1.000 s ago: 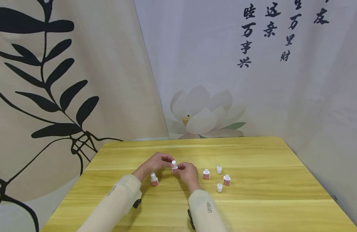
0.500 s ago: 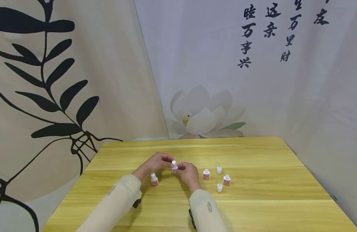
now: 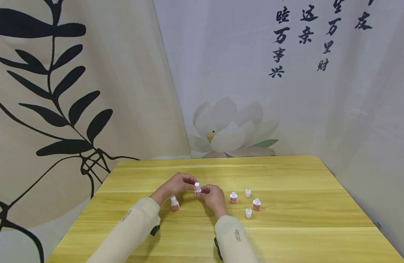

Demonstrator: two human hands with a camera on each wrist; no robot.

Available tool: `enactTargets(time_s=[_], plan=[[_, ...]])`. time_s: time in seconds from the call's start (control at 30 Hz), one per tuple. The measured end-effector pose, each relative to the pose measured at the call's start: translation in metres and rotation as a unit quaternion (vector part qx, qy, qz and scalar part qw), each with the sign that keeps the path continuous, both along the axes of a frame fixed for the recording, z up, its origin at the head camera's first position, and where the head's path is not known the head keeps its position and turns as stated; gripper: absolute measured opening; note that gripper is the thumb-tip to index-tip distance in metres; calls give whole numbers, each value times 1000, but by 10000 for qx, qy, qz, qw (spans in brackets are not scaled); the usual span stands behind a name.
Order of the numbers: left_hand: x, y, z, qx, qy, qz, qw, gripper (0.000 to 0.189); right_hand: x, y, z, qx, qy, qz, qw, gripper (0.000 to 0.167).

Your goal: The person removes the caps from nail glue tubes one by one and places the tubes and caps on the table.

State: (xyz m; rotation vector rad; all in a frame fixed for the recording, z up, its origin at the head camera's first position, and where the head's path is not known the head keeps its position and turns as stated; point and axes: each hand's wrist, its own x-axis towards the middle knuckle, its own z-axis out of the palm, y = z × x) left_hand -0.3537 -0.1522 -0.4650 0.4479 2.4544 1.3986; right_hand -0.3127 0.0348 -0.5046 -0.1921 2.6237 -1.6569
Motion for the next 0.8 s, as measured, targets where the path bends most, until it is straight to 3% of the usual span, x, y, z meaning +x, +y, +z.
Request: enactTargets(time_s=[0.8], plan=[[0, 0, -1, -70, 49, 20, 10000, 16, -1, -1, 1, 248, 97, 16, 9996, 14]])
